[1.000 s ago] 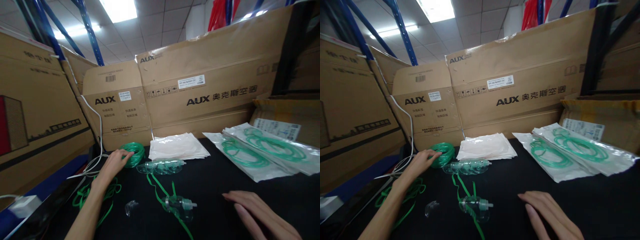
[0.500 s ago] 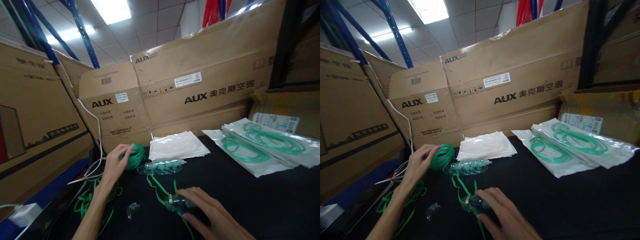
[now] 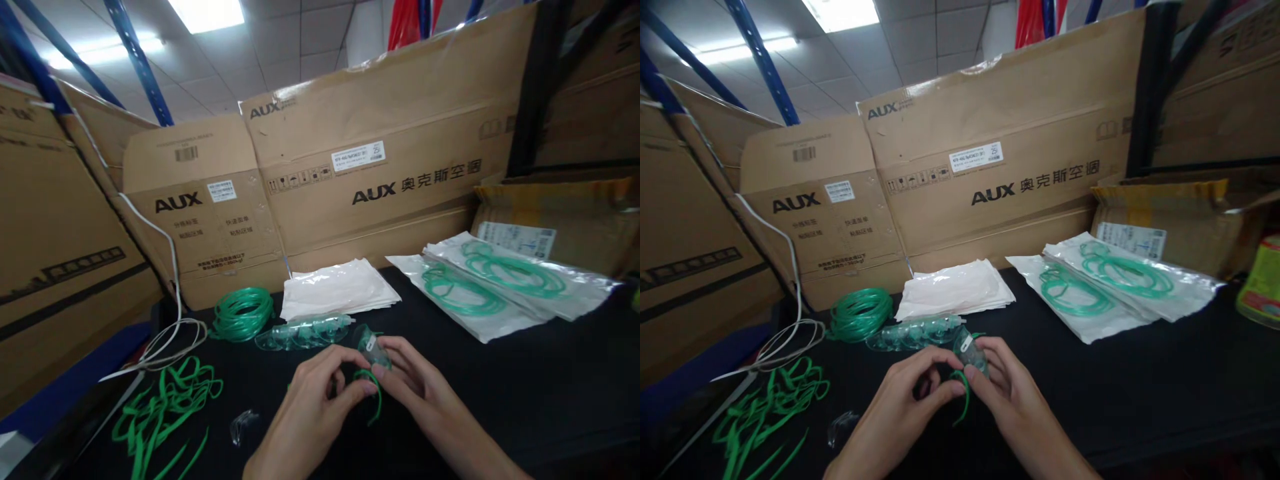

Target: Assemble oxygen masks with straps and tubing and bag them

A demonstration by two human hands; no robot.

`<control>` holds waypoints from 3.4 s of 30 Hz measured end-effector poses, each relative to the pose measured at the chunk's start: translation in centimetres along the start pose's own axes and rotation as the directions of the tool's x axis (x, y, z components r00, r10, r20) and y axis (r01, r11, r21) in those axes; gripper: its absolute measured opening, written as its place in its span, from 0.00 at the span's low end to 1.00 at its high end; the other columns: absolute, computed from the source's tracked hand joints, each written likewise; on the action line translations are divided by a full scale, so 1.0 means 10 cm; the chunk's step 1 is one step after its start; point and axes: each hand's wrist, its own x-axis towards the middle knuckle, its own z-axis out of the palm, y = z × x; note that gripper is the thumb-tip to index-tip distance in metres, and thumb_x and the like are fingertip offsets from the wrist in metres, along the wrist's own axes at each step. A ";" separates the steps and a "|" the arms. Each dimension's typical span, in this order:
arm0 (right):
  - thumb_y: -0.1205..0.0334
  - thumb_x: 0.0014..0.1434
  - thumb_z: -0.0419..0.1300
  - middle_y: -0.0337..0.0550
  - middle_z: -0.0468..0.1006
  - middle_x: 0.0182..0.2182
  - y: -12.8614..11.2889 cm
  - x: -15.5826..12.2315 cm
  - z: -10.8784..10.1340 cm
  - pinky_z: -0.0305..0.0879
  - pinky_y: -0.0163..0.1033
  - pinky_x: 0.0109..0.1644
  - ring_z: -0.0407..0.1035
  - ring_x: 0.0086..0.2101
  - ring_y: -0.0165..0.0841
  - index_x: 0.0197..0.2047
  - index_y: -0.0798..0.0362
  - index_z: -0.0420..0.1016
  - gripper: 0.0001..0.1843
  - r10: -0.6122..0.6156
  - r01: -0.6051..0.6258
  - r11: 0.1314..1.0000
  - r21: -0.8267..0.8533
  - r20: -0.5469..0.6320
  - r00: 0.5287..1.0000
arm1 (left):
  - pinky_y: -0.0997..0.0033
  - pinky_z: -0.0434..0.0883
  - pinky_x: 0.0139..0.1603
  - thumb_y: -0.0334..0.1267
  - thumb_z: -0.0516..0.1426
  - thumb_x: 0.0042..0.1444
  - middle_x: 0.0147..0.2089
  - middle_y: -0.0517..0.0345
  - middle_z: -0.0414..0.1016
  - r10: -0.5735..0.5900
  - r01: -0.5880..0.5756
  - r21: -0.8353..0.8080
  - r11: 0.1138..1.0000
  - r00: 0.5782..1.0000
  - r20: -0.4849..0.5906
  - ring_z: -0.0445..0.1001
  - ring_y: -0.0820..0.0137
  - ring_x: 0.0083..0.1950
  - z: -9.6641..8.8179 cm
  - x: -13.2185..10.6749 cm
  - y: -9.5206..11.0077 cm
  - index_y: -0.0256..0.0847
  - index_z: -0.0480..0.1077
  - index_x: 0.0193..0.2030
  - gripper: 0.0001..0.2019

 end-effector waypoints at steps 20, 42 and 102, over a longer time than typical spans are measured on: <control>0.49 0.61 0.68 0.34 0.69 0.34 0.16 -0.04 -0.06 0.63 0.31 0.36 0.67 0.34 0.27 0.39 0.49 0.63 0.18 0.021 -0.036 0.997 0.071 0.193 0.981 | 0.82 0.66 0.47 0.28 0.56 0.68 0.42 0.65 0.79 0.163 -0.165 0.021 0.986 0.982 0.095 0.76 0.76 0.44 -0.12 -0.01 -0.16 0.45 0.76 0.42 0.09; 0.49 0.62 0.65 0.44 0.77 0.39 -0.09 -0.06 -0.07 0.64 0.39 0.51 0.70 0.45 0.37 0.32 0.51 0.78 0.15 0.011 0.032 0.987 -0.159 0.260 0.966 | 0.73 0.66 0.47 0.27 0.49 0.70 0.44 0.57 0.70 0.249 -0.238 0.136 0.962 0.965 -0.078 0.71 0.71 0.44 -0.14 0.04 -0.25 0.41 0.69 0.38 0.11; 0.44 0.61 0.64 0.41 0.73 0.32 -0.02 -0.03 -0.05 0.66 0.38 0.42 0.68 0.36 0.35 0.31 0.53 0.75 0.20 0.028 -0.015 0.995 -0.094 0.133 0.991 | 0.57 0.63 0.57 0.30 0.59 0.66 0.51 0.64 0.81 0.475 -0.426 0.461 0.778 0.880 0.011 0.71 0.64 0.52 -0.11 0.01 -0.12 0.48 0.77 0.47 0.09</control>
